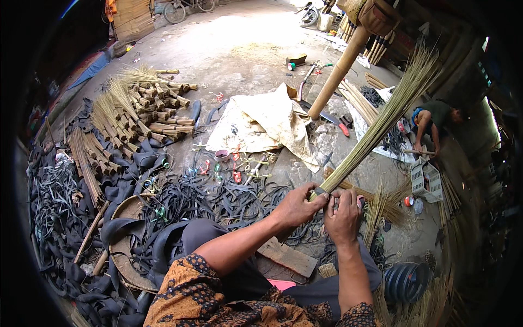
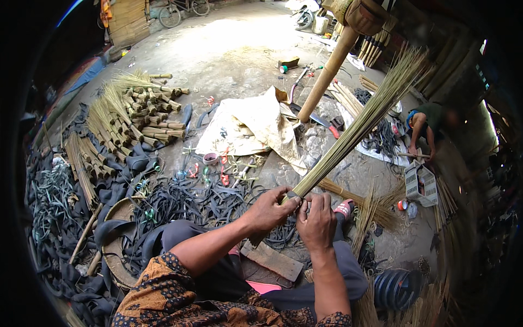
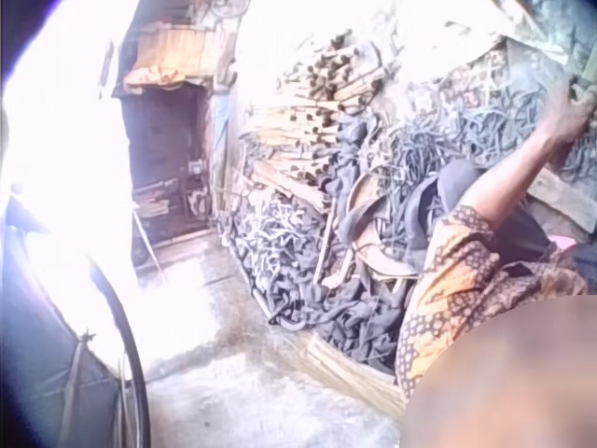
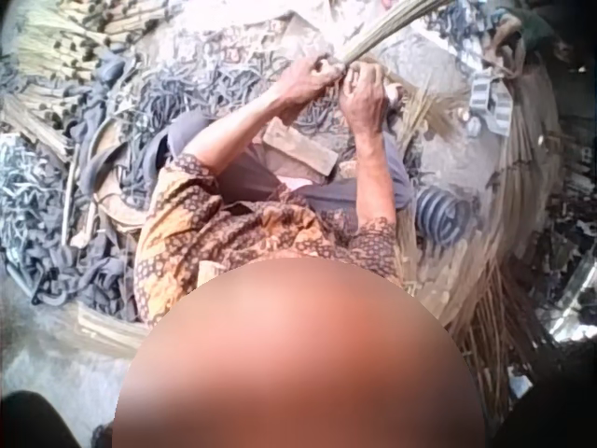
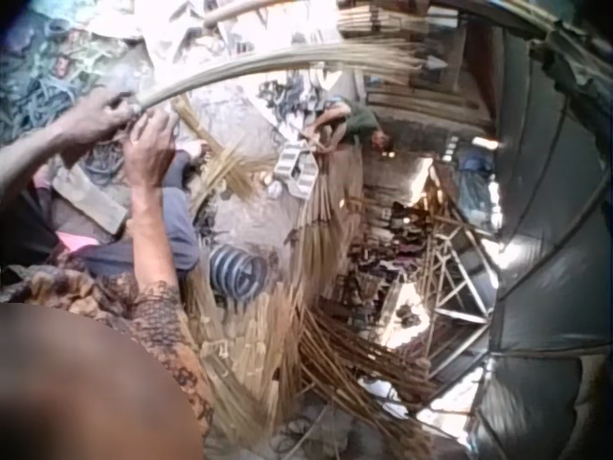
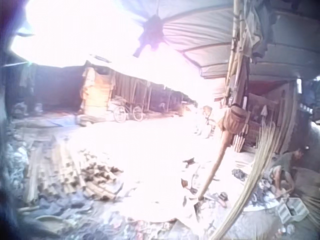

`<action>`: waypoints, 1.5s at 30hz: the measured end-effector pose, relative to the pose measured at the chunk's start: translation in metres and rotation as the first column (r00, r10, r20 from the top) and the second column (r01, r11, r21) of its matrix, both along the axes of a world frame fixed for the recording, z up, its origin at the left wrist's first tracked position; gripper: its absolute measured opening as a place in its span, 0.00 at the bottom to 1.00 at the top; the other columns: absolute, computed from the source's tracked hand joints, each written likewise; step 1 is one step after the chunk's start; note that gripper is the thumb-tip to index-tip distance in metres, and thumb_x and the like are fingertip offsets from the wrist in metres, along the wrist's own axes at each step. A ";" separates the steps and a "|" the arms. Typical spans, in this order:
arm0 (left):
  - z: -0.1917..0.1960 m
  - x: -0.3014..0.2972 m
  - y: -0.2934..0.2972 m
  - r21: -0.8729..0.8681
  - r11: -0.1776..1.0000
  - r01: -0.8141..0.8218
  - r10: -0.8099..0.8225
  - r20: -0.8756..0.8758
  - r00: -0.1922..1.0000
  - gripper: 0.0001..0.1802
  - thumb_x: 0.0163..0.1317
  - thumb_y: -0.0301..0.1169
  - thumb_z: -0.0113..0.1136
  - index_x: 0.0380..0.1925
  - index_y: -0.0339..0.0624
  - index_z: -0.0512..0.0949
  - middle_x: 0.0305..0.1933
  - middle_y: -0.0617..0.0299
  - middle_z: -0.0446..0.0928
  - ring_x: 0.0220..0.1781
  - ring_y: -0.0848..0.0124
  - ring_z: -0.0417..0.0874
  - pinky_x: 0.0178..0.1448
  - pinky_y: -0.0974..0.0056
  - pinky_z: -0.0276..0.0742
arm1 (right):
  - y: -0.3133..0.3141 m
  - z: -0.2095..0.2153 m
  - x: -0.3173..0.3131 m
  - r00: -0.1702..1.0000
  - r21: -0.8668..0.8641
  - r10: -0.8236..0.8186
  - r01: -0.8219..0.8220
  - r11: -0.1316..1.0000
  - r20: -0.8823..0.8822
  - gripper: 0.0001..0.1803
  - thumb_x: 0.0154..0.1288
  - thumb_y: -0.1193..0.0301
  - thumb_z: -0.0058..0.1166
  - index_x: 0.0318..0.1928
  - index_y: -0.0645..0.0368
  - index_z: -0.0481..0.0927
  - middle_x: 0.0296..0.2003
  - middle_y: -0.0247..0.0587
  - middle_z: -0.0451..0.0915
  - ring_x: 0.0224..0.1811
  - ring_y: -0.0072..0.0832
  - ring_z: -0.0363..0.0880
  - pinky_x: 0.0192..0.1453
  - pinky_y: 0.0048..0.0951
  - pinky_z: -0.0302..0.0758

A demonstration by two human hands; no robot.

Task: The person gathers bundles of dried broom stalks, aligns them, and ties them with black strips. The person repeatedly picks up stalks, arranges them, wraps the binding material, and places the finished bundles aside.

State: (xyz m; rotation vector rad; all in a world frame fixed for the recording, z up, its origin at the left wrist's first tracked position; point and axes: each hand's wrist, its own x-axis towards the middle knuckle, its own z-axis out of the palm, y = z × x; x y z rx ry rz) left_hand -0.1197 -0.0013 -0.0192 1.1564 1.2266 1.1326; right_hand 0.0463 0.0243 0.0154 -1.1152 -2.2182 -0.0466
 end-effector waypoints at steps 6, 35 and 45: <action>-0.001 0.010 0.000 0.256 0.961 -0.108 0.068 0.158 0.985 0.24 0.75 0.37 0.61 0.63 0.34 0.71 0.36 0.62 0.78 0.38 0.76 0.77 0.43 0.67 0.76 | -0.019 -0.021 0.011 0.834 -0.427 -0.019 -0.263 0.865 -0.551 0.21 0.71 0.76 0.60 0.61 0.66 0.72 0.49 0.46 0.77 0.42 0.32 0.82 0.48 0.36 0.80; -0.046 0.048 -0.023 0.215 0.957 -0.194 0.188 0.048 0.981 0.18 0.76 0.37 0.63 0.23 0.47 0.79 0.20 0.69 0.76 0.21 0.78 0.76 0.28 0.71 0.70 | -0.084 -0.180 0.162 0.785 -0.944 -0.525 -0.270 0.191 -0.330 0.38 0.75 0.44 0.58 0.69 0.62 0.72 0.57 0.46 0.83 0.50 0.27 0.85 0.56 0.30 0.80; -0.249 0.076 -0.070 -0.065 0.995 -0.080 0.057 -0.298 0.953 0.13 0.63 0.28 0.70 0.41 0.38 0.76 0.30 0.65 0.76 0.35 0.76 0.77 0.41 0.64 0.77 | -0.115 -0.251 0.179 0.809 -0.950 -0.508 -0.194 0.244 -0.295 0.23 0.76 0.54 0.57 0.51 0.65 0.79 0.34 0.36 0.83 0.32 0.23 0.84 0.41 0.31 0.80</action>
